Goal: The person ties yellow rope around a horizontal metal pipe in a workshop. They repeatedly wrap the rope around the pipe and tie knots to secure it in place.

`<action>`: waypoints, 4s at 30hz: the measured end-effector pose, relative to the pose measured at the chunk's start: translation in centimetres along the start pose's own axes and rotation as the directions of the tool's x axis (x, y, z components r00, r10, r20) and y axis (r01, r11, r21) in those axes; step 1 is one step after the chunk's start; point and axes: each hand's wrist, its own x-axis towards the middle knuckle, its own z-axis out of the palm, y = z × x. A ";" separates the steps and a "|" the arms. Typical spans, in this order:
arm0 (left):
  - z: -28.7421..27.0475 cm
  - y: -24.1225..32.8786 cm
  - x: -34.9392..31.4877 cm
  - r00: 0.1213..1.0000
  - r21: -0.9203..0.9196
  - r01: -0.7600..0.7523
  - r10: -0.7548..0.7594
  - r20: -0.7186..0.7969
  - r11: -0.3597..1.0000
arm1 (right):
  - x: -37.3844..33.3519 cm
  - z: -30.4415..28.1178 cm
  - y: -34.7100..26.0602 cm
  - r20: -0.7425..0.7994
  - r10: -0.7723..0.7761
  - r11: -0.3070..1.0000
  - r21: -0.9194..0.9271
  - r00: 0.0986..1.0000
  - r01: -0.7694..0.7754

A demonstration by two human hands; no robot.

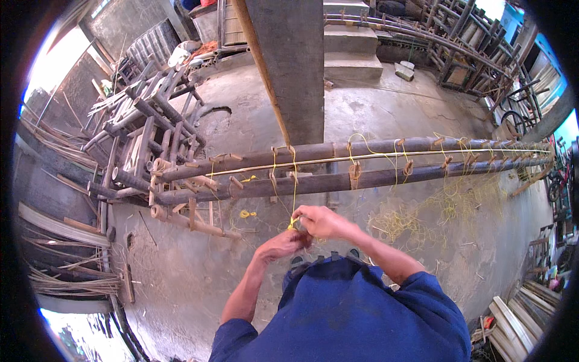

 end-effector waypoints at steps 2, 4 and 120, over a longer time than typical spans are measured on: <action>-0.2 -1.1 0.1 0.970 -0.295 -0.107 0.035 -0.241 0.949 | -1.8 2.0 -3.4 -0.159 -0.219 0.922 -0.356 0.963 0.151; 0.5 -1.5 1.1 0.926 -0.453 -0.187 0.002 -0.378 0.872 | -2.1 2.4 -3.6 -0.322 -0.257 0.944 -0.285 0.911 0.165; 21.3 16.5 8.0 0.921 -0.143 -0.375 0.350 -0.172 0.916 | -23.7 -18.1 -2.3 -0.046 0.022 0.988 0.153 0.999 -0.015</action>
